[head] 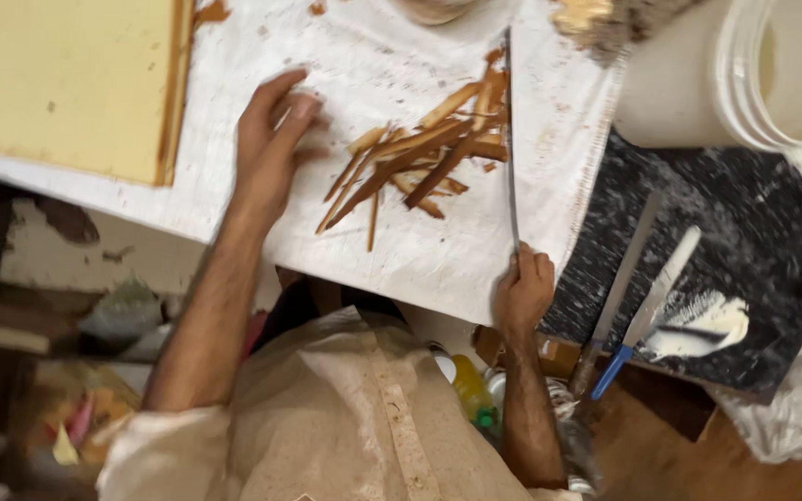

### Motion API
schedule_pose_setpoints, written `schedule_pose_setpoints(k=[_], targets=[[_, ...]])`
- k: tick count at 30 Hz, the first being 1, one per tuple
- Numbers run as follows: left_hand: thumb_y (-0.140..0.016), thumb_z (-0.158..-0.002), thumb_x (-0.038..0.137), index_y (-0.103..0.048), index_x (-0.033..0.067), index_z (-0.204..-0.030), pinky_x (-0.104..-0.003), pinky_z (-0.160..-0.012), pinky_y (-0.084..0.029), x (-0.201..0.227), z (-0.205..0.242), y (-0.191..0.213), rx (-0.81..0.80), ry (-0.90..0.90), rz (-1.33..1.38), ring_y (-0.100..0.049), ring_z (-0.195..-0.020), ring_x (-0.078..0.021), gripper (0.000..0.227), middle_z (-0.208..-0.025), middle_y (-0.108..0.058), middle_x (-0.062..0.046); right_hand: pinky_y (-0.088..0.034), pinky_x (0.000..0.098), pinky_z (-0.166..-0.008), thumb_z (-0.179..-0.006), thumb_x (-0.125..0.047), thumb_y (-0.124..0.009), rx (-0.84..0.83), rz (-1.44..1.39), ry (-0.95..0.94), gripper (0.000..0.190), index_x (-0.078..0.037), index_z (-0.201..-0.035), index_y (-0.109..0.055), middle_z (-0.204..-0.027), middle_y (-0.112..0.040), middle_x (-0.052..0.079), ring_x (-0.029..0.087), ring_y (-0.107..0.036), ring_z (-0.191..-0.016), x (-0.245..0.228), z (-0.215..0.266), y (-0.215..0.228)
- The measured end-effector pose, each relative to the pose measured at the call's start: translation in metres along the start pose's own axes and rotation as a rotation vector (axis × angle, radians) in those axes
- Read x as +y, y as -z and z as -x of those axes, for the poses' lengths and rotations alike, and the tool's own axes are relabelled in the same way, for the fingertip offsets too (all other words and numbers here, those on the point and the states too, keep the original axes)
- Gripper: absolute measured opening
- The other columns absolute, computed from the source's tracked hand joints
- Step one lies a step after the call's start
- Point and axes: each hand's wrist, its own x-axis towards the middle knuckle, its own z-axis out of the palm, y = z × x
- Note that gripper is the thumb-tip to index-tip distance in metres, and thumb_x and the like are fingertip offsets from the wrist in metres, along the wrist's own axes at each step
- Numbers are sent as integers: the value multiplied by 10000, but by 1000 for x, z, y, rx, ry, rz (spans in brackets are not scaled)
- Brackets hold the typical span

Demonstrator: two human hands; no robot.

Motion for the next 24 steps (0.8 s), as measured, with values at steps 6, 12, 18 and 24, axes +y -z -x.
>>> schedule_pose_setpoints(k=[6, 12, 18, 24], targets=[[-662, -1032, 265, -559, 41, -1408, -296, -795, -552, -72, 167, 166, 204, 128, 393, -646, -1108, -196, 450, -1233, -638, -74, -484, 417, -673, -991, 6, -625, 48, -63, -73, 195, 8, -1144, -745, -867, -621, 140, 301, -599, -754, 3, 17, -4], [-689, -985, 361, -574, 176, -1283, -298, -682, -531, -224, 136, 339, 844, 186, 527, -592, -851, -166, 370, -1043, -622, -34, -469, 571, -788, -1209, -393, -387, 147, 70, 68, 589, 103, -1315, -688, -981, -643, 292, 476, -583, -857, 23, 4, -21], [-696, -951, 405, -575, 145, -1172, -267, -550, -500, -265, -65, 432, 1075, 146, 400, -593, -702, -139, 362, -880, -602, -3, -484, 519, -806, -1155, -281, -458, 108, 38, 70, 454, 86, -1293, -687, -993, -645, 262, 421, -598, -875, -18, -41, -86], [-669, -994, 382, -548, 83, -1264, -329, -654, -575, -271, -125, 416, 1016, 179, 390, -621, -887, -213, 421, -1084, -585, -77, -499, 467, -823, -1100, -170, -529, -8, 61, 60, 332, 69, -1271, -685, -1005, -647, 232, 366, -613, -894, -17, -52, -64]])
